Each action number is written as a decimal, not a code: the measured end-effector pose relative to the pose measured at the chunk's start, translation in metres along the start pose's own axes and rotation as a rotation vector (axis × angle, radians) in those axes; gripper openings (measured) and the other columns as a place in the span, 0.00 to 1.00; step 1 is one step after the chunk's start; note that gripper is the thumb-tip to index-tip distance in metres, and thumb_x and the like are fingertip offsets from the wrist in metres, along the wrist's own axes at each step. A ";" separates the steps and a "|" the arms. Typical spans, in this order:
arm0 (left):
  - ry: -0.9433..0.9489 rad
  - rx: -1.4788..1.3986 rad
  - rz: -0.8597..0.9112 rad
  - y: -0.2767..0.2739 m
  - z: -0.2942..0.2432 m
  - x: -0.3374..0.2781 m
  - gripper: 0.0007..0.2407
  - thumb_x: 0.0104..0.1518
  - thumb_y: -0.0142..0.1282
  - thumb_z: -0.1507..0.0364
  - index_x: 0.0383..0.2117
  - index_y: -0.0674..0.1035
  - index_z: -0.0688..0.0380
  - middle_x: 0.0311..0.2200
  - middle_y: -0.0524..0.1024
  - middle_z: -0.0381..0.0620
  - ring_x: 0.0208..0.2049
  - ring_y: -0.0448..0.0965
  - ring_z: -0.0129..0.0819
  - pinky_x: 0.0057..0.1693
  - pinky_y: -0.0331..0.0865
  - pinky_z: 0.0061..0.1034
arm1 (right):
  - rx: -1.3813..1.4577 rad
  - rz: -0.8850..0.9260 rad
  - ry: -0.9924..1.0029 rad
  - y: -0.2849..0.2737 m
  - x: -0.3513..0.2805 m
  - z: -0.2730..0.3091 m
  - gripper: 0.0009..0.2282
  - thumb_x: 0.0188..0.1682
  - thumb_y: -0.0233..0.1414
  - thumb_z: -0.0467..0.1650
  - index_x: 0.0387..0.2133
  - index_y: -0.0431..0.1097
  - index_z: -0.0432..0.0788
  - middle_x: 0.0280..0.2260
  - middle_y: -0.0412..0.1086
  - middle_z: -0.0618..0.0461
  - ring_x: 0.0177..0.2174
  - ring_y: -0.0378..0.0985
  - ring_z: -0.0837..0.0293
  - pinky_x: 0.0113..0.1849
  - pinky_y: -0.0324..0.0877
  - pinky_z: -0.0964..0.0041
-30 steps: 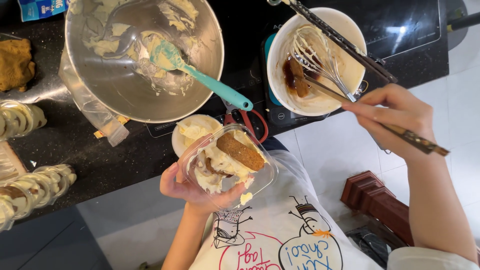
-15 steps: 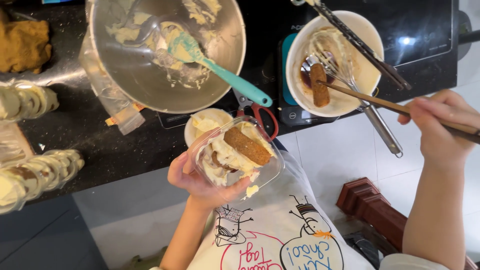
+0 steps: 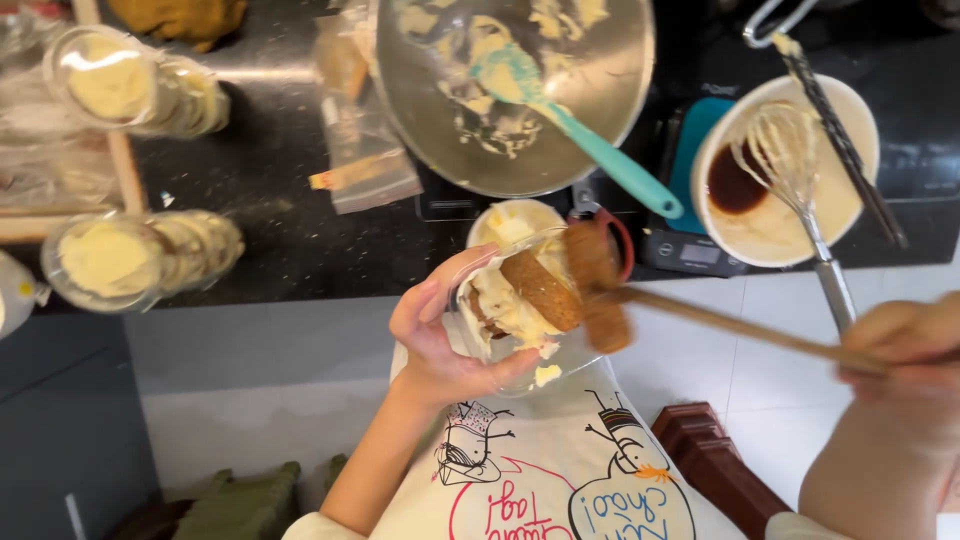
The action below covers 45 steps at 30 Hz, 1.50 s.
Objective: Assembling tiramisu by layering ladyfingers dipped in coffee with cream in a container.
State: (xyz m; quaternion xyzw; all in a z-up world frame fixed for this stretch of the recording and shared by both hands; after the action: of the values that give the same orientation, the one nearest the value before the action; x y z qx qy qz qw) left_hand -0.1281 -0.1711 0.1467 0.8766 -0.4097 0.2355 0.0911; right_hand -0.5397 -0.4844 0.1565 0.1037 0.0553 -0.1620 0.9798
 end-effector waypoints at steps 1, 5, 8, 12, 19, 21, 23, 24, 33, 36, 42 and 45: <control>-0.013 -0.015 0.000 -0.008 -0.001 -0.001 0.46 0.44 0.79 0.71 0.63 0.49 0.48 0.57 0.70 0.63 0.57 0.77 0.52 0.62 0.73 0.43 | -0.209 0.051 -0.313 0.079 0.035 0.036 0.04 0.55 0.49 0.27 0.34 0.71 0.41 0.33 0.69 0.57 0.29 0.79 0.66 0.31 0.76 0.78; -0.014 -0.013 -0.013 -0.045 0.000 -0.002 0.46 0.45 0.78 0.71 0.65 0.48 0.47 0.58 0.69 0.64 0.60 0.76 0.53 0.64 0.72 0.43 | -0.169 -0.073 -0.259 0.127 0.074 0.042 0.05 0.51 0.55 0.21 0.39 0.73 0.34 0.41 0.70 0.38 0.29 0.77 0.59 0.30 0.76 0.72; -0.003 -0.013 -0.005 -0.068 0.003 -0.005 0.46 0.46 0.78 0.72 0.65 0.48 0.46 0.59 0.69 0.64 0.60 0.76 0.53 0.65 0.71 0.43 | 0.049 -0.087 0.275 0.142 0.105 0.036 0.08 0.44 0.58 0.16 0.37 0.73 0.28 0.40 0.72 0.25 0.22 0.75 0.54 0.23 0.74 0.70; 0.003 -0.032 -0.013 -0.097 0.007 -0.006 0.46 0.47 0.77 0.72 0.66 0.47 0.46 0.59 0.68 0.64 0.60 0.75 0.54 0.66 0.70 0.44 | -0.319 0.049 -0.122 0.225 0.200 0.086 0.04 0.46 0.57 0.20 0.34 0.74 0.34 0.34 0.71 0.43 0.28 0.79 0.52 0.30 0.77 0.70; 0.049 -0.136 0.080 -0.137 0.016 -0.006 0.45 0.50 0.75 0.71 0.68 0.49 0.44 0.59 0.67 0.60 0.62 0.74 0.52 0.65 0.71 0.45 | -0.565 0.216 -0.184 0.271 0.270 0.111 0.09 0.44 0.59 0.21 0.38 0.76 0.35 0.31 0.74 0.50 0.35 0.81 0.54 0.36 0.77 0.66; 0.046 -0.132 0.080 -0.146 0.017 -0.007 0.44 0.50 0.75 0.71 0.68 0.49 0.44 0.59 0.67 0.60 0.62 0.74 0.53 0.66 0.70 0.45 | -0.643 0.237 -0.174 0.273 0.276 0.111 0.11 0.42 0.60 0.22 0.39 0.76 0.35 0.31 0.75 0.50 0.35 0.81 0.54 0.36 0.77 0.65; 0.047 -0.129 0.079 -0.154 0.018 -0.006 0.44 0.50 0.74 0.71 0.68 0.48 0.44 0.59 0.68 0.60 0.62 0.74 0.53 0.66 0.70 0.45 | -0.724 0.258 -0.165 0.267 0.273 0.108 0.13 0.41 0.62 0.23 0.41 0.75 0.35 0.32 0.76 0.50 0.35 0.81 0.53 0.36 0.77 0.65; 0.041 -0.115 0.073 -0.158 0.018 -0.007 0.44 0.50 0.75 0.70 0.68 0.48 0.44 0.59 0.68 0.61 0.62 0.74 0.53 0.66 0.70 0.45 | -0.710 0.270 -0.176 0.261 0.266 0.105 0.15 0.41 0.62 0.25 0.43 0.74 0.36 0.33 0.75 0.52 0.35 0.81 0.53 0.36 0.78 0.63; -0.034 -0.103 0.057 -0.179 0.026 -0.017 0.45 0.50 0.75 0.71 0.68 0.48 0.43 0.60 0.69 0.61 0.62 0.75 0.53 0.66 0.70 0.43 | -0.431 0.182 -0.242 0.275 0.251 0.084 0.13 0.49 0.55 0.24 0.48 0.71 0.39 0.34 0.71 0.52 0.35 0.82 0.53 0.38 0.80 0.59; -0.058 -0.109 0.044 -0.183 0.029 -0.024 0.45 0.49 0.75 0.71 0.68 0.49 0.42 0.60 0.68 0.62 0.62 0.75 0.53 0.66 0.71 0.43 | -0.459 0.071 -0.194 0.293 0.255 0.070 0.10 0.48 0.56 0.22 0.44 0.73 0.34 0.31 0.71 0.50 0.34 0.81 0.50 0.36 0.79 0.56; -0.177 -0.034 0.032 -0.190 0.043 -0.046 0.45 0.42 0.76 0.73 0.66 0.53 0.46 0.58 0.69 0.63 0.61 0.74 0.55 0.68 0.69 0.48 | -0.261 -0.179 -0.271 0.275 0.233 0.032 0.11 0.47 0.59 0.26 0.41 0.74 0.32 0.29 0.70 0.47 0.27 0.80 0.51 0.30 0.77 0.57; -0.228 0.020 0.033 -0.191 0.068 -0.068 0.44 0.41 0.75 0.75 0.64 0.54 0.50 0.59 0.69 0.61 0.63 0.72 0.53 0.72 0.61 0.50 | -0.184 -0.377 -0.335 0.252 0.193 0.005 0.12 0.49 0.59 0.30 0.42 0.74 0.32 0.30 0.70 0.46 0.23 0.78 0.52 0.29 0.76 0.58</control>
State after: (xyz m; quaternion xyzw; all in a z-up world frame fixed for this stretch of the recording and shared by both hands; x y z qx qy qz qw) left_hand 0.0024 -0.0259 0.0608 0.8916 -0.4296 0.1399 0.0314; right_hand -0.2742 -0.3112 0.1810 -0.0262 -0.0750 -0.3506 0.9331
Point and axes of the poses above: each hand's wrist, its own x-axis towards the middle knuckle, its own y-axis out of the palm, z = x × y, the point moved 2 cm from there along x, towards the middle knuckle
